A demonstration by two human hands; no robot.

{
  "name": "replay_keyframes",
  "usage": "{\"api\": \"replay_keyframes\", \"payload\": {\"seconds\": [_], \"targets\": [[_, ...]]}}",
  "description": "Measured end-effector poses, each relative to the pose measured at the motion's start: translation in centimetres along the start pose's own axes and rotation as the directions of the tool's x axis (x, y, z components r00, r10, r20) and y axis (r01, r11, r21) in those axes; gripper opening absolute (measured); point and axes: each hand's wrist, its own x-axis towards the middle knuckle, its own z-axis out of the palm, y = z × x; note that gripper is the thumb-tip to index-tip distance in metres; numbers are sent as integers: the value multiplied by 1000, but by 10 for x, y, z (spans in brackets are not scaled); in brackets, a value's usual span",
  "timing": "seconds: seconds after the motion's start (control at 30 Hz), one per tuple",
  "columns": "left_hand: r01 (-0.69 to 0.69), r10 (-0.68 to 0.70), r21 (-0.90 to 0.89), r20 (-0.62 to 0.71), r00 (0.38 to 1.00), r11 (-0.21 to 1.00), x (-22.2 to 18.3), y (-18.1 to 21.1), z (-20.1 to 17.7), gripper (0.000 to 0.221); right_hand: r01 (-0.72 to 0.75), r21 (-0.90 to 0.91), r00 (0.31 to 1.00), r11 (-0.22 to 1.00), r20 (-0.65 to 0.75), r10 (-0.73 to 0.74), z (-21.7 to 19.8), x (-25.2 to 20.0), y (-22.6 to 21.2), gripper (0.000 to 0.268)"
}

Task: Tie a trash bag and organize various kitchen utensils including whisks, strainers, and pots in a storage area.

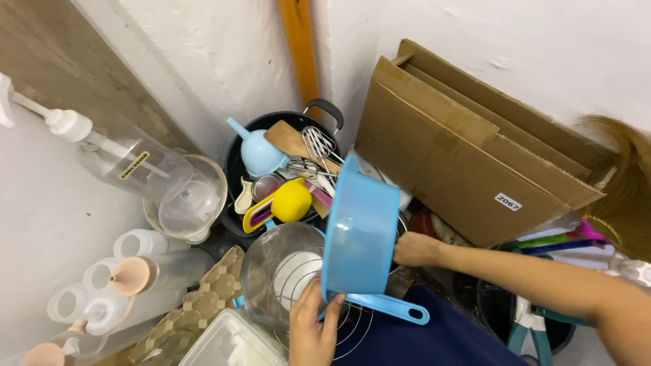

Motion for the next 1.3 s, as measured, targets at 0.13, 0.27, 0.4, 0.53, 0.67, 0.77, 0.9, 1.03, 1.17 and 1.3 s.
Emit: {"api": "replay_keyframes", "payload": {"seconds": [0.13, 0.27, 0.4, 0.53, 0.67, 0.77, 0.9, 1.03, 1.17, 1.3], "targets": [[-35, 36, -13, 56, 998, 999, -2, -3, 0, 15, -72, -11, 988, 997, -139, 70, -1, 0, -2, 19], [-41, 41, -18, 19, 999, 999, 4, 6, -4, 16, -130, 184, 990, 974, -27, 138, -20, -6, -7, 17], [-55, 53, 50, 34, 998, 997, 8, 9, -8, 17, -174, 466, 955, 868, -135, 264, -54, -18, -21, 26], [-106, 104, 100, 18, 994, 989, 8, 7, -10, 17, -243, 582, 931, 776, -84, 355, -99, -41, -37, 34], [-98, 98, 80, 4, 995, 992, 9, -1, -12, 18, -289, 627, 905, 723, -67, 419, -122, -71, -47, 22], [-165, 165, 15, -32, 986, 986, 11, -8, -13, 23, -381, 665, 861, 642, 1, 509, -125, -94, -55, 23], [-196, 194, 56, 45, 980, 979, 15, -13, -7, 29, -446, 645, 794, 620, -34, 606, -104, -138, -56, 34], [-314, 296, 109, 153, 943, 943, 18, -6, 4, 47, -651, 582, 640, 487, 74, 765, -110, -188, -55, 48], [-371, 297, 185, 332, 895, 910, 21, 3, 21, 53, -797, 497, 454, 342, 121, 883, -168, -229, -52, 43], [-469, 300, 266, 493, 817, 842, 20, 3, 47, 49, -845, 378, 367, 378, -106, 924, -201, -259, -55, 22]]}}
